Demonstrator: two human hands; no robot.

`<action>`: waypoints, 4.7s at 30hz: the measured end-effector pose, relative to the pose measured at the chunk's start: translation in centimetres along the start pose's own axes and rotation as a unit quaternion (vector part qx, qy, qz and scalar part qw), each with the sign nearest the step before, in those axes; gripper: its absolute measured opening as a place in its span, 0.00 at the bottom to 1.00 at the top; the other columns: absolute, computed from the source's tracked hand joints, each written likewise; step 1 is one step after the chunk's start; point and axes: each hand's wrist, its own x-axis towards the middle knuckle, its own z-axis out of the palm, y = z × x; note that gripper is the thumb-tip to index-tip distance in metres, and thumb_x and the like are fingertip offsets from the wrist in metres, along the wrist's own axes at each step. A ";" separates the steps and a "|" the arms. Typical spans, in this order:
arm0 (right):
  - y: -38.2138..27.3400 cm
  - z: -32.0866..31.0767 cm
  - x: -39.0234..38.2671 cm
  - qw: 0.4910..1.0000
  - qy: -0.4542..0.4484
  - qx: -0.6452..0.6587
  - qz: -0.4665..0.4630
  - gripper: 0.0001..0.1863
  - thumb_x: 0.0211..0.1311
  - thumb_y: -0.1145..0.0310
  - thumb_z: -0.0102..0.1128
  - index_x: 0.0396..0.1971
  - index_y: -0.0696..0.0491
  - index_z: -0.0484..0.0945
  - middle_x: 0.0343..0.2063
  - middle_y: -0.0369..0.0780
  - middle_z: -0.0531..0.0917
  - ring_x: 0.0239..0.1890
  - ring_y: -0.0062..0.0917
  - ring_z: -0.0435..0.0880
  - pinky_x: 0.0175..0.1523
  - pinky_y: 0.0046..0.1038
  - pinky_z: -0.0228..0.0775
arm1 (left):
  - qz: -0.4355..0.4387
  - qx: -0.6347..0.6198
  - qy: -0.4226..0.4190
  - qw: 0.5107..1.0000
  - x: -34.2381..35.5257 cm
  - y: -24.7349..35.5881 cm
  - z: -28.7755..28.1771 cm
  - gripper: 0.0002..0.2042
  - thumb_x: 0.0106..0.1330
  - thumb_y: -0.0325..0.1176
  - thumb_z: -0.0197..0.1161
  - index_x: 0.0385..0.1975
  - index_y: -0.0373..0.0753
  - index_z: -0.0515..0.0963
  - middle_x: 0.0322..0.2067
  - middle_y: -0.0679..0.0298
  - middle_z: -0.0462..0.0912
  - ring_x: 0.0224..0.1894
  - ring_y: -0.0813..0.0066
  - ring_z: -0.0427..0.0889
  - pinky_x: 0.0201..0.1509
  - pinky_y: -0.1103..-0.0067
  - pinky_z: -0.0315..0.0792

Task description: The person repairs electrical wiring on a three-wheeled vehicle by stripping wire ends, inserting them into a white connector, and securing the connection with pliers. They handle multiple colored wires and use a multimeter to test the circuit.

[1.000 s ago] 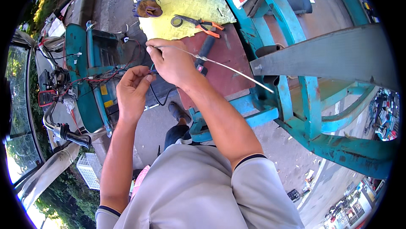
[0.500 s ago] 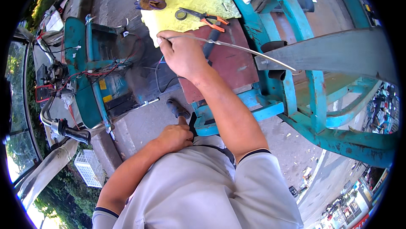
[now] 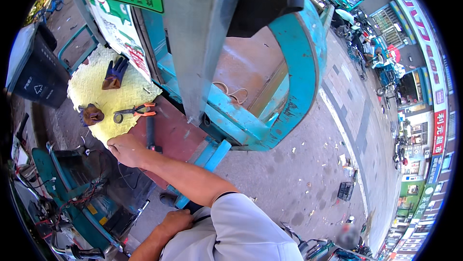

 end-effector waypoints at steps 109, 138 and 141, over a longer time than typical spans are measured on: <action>-6.7 -0.8 -2.5 0.915 -0.097 0.392 0.015 0.08 0.72 0.83 0.53 0.47 0.64 0.77 0.51 0.54 0.84 0.47 0.27 0.88 0.50 0.23 0.81 | -0.160 -0.439 0.648 0.601 -13.1 -4.7 -14.3 0.10 0.71 0.32 0.70 0.39 0.33 0.78 0.24 0.63 0.79 0.24 0.79 0.75 0.29 0.78 0.71; -6.9 -0.9 -2.4 0.951 -0.097 0.292 -0.003 0.09 0.67 0.86 0.56 0.43 0.64 0.81 0.46 0.51 0.86 0.38 0.23 0.88 0.37 0.21 0.81 | -0.156 -0.353 0.681 0.622 -13.3 -3.5 -15.1 0.16 0.63 0.21 0.74 0.49 0.32 0.79 0.35 0.63 0.85 0.32 0.86 0.80 0.32 0.83 0.75; -6.8 -0.9 -2.4 0.944 -0.085 0.320 -0.001 0.09 0.67 0.86 0.55 0.43 0.64 0.80 0.46 0.52 0.86 0.36 0.22 0.88 0.36 0.22 0.81 | -0.152 -0.296 0.678 0.656 -13.7 -4.1 -15.0 0.20 0.64 0.20 0.72 0.56 0.33 0.78 0.38 0.60 0.86 0.35 0.84 0.83 0.35 0.83 0.77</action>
